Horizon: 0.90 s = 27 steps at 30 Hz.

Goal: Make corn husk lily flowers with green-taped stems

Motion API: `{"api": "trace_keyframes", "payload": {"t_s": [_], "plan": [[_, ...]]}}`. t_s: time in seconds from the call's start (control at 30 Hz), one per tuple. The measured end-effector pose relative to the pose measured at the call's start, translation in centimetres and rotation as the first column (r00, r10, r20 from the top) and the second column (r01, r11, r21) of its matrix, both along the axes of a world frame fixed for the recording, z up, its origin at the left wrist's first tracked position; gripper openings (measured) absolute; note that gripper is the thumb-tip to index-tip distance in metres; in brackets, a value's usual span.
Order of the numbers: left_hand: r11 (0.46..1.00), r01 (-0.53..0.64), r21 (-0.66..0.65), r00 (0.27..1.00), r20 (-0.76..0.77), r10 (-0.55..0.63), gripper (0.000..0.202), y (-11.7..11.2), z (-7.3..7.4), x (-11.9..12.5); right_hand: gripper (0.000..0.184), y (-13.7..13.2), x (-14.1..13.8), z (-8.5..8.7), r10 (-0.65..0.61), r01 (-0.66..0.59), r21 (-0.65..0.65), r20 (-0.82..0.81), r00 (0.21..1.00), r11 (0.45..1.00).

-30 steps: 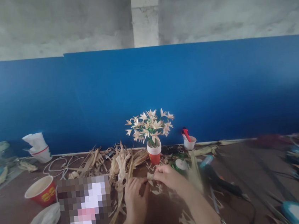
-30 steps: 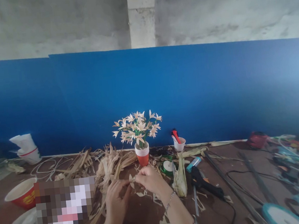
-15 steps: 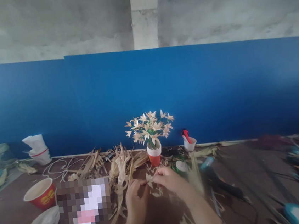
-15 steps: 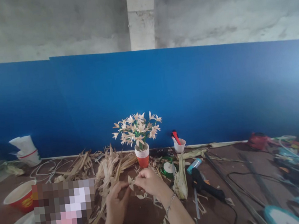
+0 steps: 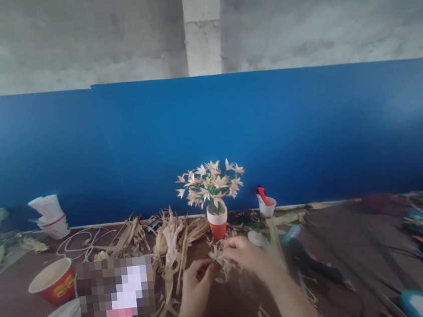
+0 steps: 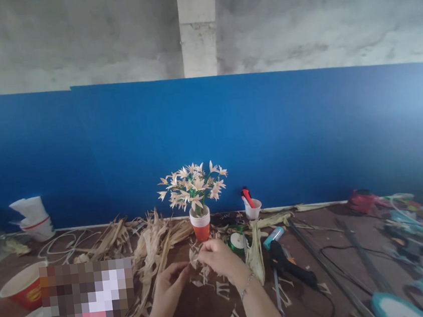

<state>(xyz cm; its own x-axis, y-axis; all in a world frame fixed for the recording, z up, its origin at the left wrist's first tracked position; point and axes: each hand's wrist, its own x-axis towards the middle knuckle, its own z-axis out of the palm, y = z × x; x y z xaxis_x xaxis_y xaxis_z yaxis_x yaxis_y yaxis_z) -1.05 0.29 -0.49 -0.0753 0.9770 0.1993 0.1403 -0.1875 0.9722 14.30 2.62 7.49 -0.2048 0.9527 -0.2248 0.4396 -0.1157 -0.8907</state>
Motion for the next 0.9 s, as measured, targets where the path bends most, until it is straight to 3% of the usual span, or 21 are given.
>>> {"api": "trace_keyframes", "payload": {"t_s": [0.13, 0.23, 0.3, 0.33, 0.37, 0.43, 0.57, 0.67, 0.73, 0.83, 0.9], "plan": [[0.999, 0.024, -0.027, 1.0, -0.014, -0.024, 0.035, 0.0, 0.2, 0.1, 0.012, 0.4, 0.9, -0.4, 0.014, -0.018, 0.079, 0.046, 0.999, 0.997], [0.993, 0.061, -0.1, 0.994, 0.096, -0.052, 0.037, -0.2, 0.6, 0.4, 0.02, 0.8, 3.5, 0.1, -0.068, 0.018, 0.215, 0.227, 0.971, 0.977], [0.986, 0.088, -0.141, 0.974, 0.22, -0.055, 0.037, -0.4, 0.8, 0.6, 0.02, 0.7, 6.4, 0.7, -0.229, 0.097, 0.301, 0.445, 0.866, 0.949], [0.983, 0.091, -0.159, 0.959, 0.281, -0.043, 0.037, -0.5, 1.0, 0.7, 0.022, 0.5, 7.9, 0.9, -0.305, 0.149, 0.298, 0.594, 0.744, 0.943], [0.98, 0.086, -0.178, 0.942, 0.334, -0.022, 0.037, -0.5, 1.1, 0.7, 0.028, 0.2, 9.5, 0.9, -0.343, 0.19, 0.296, 0.656, 0.672, 0.936], [0.975, 0.055, -0.216, 0.913, 0.406, 0.038, 0.038, -0.6, 1.3, 0.8, 0.037, -0.8, 12.1, 0.2, -0.375, 0.248, 0.281, 0.725, 0.578, 0.927], [0.972, 0.043, -0.23, 0.853, 0.515, 0.084, 0.037, -0.5, 1.4, 0.7, 0.045, -2.1, 15.5, -3.2, -0.335, 0.353, 0.192, 0.851, 0.405, 0.916], [0.972, 0.063, -0.227, 0.805, 0.588, 0.085, 0.037, -0.2, 1.2, 0.7, 0.041, -1.9, 16.8, -4.8, -0.399, 0.347, 0.264, 0.819, 0.412, 0.9], [0.967, 0.05, -0.251, 0.791, 0.601, 0.115, 0.037, 0.0, 0.9, 0.6, 0.037, -1.5, 16.6, -4.6, -0.507, 0.346, 0.38, 0.732, 0.454, 0.858], [0.964, 0.029, -0.264, 0.791, 0.596, 0.139, 0.038, 0.1, 0.8, 0.6, 0.033, -1.4, 14.0, -3.3, -0.607, 0.354, 0.546, 0.401, 0.686, 0.76], [0.961, 0.033, -0.273, 0.78, 0.608, 0.146, 0.038, 0.0, 1.0, 0.7, 0.026, -1.8, 10.7, -3.0, -0.45, 0.286, 0.664, 0.085, 0.889, 0.691]]}}
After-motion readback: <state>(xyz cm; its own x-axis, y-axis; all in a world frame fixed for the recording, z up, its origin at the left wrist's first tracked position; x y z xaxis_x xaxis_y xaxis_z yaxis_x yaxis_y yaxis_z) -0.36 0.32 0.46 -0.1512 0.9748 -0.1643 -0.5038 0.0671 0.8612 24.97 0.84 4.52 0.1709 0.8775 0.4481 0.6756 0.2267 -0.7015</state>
